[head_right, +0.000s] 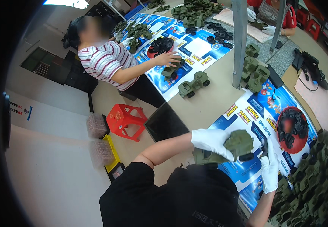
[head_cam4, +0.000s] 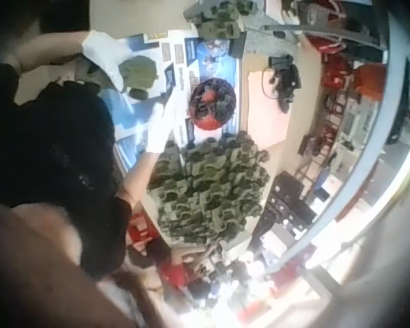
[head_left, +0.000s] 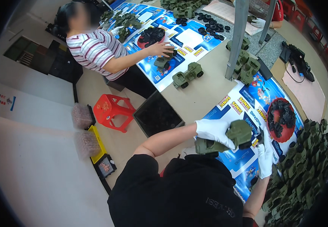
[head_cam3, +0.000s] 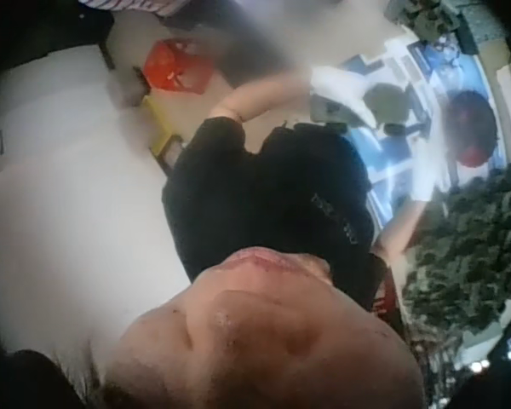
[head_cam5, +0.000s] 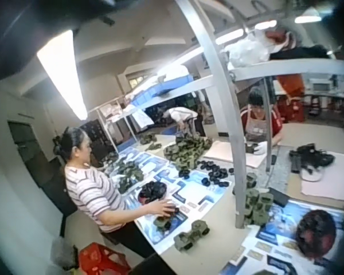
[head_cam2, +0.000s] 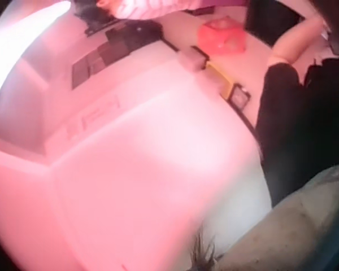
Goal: The person puts on white gloves and assembles green toy vehicles at a workbench. They pick up vehicle bodies and wheels, attach the wheels to the bodies, and place the completed units on the table. The process is repeated for multiple vehicles.
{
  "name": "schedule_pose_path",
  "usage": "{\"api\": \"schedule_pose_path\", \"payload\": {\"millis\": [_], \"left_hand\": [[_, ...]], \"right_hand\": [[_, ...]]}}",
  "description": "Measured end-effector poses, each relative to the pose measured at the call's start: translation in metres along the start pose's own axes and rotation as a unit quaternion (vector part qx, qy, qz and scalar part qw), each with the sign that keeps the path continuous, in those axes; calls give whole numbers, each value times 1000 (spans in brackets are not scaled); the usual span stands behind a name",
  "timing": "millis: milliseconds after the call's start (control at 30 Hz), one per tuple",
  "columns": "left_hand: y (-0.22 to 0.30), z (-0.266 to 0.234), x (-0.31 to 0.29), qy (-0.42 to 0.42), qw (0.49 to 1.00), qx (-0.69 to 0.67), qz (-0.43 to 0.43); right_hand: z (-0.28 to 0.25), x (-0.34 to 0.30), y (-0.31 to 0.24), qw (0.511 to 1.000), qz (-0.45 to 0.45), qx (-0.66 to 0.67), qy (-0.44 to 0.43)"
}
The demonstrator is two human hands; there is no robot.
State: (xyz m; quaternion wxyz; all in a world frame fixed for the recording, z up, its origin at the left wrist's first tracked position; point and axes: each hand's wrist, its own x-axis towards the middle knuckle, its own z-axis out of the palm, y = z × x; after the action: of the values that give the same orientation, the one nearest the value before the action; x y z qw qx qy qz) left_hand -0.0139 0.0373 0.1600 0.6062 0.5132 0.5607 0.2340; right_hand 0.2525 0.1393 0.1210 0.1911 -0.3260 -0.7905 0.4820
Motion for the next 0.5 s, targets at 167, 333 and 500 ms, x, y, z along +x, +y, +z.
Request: {"api": "schedule_pose_path", "payload": {"millis": [167,333,500], "left_hand": [[-13,24,14,-82,993,69,-49],[-7,19,11,-124,990,-52,32],[-4,29,18,-94,994,-57,-5]], "right_hand": [[12,-8,-3,996,22,10,-90],[11,-10,6,993,61,46,-92],[6,-13,11,929,140,338,-57]]}}
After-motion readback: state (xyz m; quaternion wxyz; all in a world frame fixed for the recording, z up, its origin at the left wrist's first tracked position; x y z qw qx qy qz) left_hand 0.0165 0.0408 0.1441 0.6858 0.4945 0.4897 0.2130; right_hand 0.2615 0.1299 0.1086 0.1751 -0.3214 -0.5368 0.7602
